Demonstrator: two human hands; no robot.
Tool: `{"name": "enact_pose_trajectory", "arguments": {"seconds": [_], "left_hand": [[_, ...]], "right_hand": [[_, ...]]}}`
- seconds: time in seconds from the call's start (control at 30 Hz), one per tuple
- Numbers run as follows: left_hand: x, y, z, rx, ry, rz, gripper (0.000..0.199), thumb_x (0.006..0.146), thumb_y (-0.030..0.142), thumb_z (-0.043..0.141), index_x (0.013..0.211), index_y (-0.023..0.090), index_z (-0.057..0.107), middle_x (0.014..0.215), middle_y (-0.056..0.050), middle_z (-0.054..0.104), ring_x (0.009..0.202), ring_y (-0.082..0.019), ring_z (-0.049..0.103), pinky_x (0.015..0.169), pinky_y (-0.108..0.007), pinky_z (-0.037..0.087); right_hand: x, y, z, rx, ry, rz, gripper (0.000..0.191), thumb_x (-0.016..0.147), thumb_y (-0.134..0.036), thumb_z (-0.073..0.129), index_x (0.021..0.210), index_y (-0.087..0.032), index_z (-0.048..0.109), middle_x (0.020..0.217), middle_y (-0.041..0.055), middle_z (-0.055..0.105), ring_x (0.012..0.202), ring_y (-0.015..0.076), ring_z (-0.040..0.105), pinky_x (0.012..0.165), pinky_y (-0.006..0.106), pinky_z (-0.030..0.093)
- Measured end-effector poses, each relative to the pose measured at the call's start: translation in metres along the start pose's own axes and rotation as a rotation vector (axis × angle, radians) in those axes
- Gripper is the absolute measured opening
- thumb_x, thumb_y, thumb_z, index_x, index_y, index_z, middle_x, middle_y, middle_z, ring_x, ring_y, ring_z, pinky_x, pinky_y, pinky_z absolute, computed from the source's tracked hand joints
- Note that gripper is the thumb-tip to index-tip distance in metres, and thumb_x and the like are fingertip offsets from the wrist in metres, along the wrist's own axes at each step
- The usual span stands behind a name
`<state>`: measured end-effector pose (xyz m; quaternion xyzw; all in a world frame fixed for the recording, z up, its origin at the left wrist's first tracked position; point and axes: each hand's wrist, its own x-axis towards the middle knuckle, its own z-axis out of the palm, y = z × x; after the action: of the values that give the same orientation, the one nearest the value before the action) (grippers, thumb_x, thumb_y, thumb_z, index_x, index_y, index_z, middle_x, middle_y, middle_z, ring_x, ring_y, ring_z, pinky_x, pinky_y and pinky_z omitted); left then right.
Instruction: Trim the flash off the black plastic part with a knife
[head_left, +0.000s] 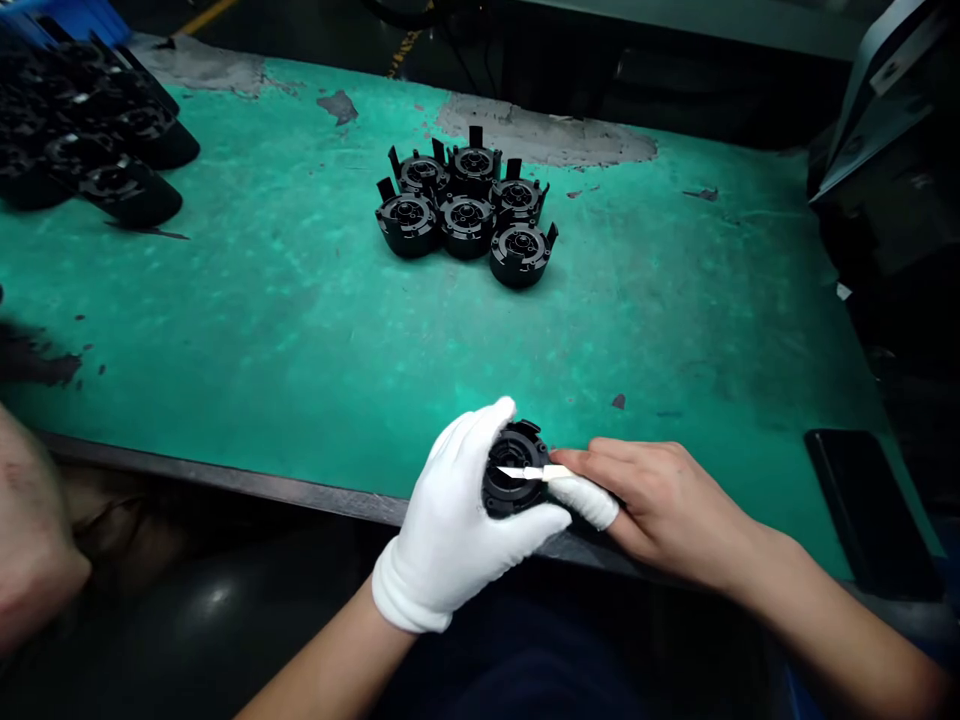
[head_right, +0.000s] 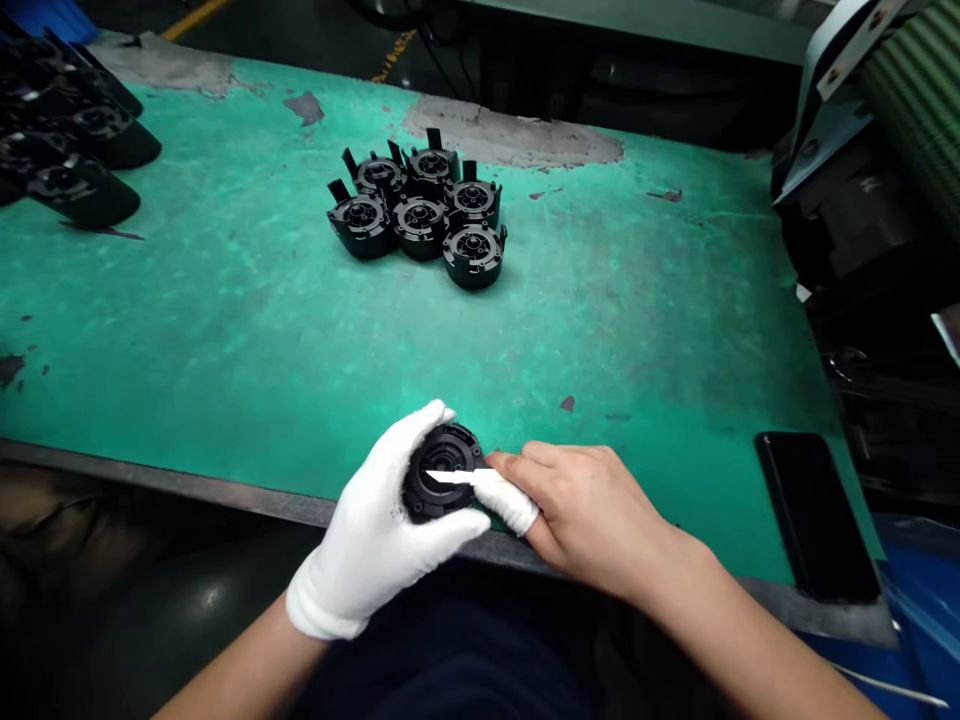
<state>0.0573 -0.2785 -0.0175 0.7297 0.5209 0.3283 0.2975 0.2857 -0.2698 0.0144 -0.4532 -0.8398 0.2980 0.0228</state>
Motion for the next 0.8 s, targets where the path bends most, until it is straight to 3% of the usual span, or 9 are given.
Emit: {"name": "enact_pose_trajectory", "arguments": {"seconds": [0.4, 0.53, 0.8], "left_hand": [[0.0, -0.001, 0.003, -0.027, 0.029, 0.004, 0.084, 0.074, 0.043, 0.082, 0.142, 0.019, 0.039, 0.133, -0.013, 0.06, 0.124, -0.028, 0.06, 0.109, -0.046, 0.049], [-0.001, -0.003, 0.006, -0.02, 0.039, 0.0, 0.086, 0.074, 0.046, 0.081, 0.143, 0.019, 0.038, 0.131, -0.013, 0.061, 0.123, -0.029, 0.061, 0.108, -0.047, 0.05], [-0.004, -0.007, 0.006, -0.008, 0.028, 0.02, 0.094, 0.073, 0.056, 0.08, 0.146, 0.017, 0.036, 0.138, -0.015, 0.057, 0.13, -0.03, 0.056, 0.112, -0.048, 0.046]], "right_hand": [[0.0, -0.011, 0.004, -0.131, 0.041, 0.121, 0.048, 0.093, -0.018, 0.047, 0.139, -0.029, 0.056, 0.092, 0.0001, 0.066, 0.078, 0.0188, 0.065, 0.064, 0.031, 0.04], [0.001, -0.013, 0.005, -0.178, 0.052, 0.194, 0.047, 0.094, -0.019, 0.046, 0.138, -0.028, 0.058, 0.098, 0.0024, 0.069, 0.085, 0.0205, 0.068, 0.066, 0.031, 0.043], [-0.007, -0.017, -0.007, -0.149, -0.006, 0.146, 0.041, 0.097, -0.026, 0.043, 0.136, -0.03, 0.059, 0.101, 0.0007, 0.071, 0.092, 0.0217, 0.069, 0.073, 0.034, 0.046]]}}
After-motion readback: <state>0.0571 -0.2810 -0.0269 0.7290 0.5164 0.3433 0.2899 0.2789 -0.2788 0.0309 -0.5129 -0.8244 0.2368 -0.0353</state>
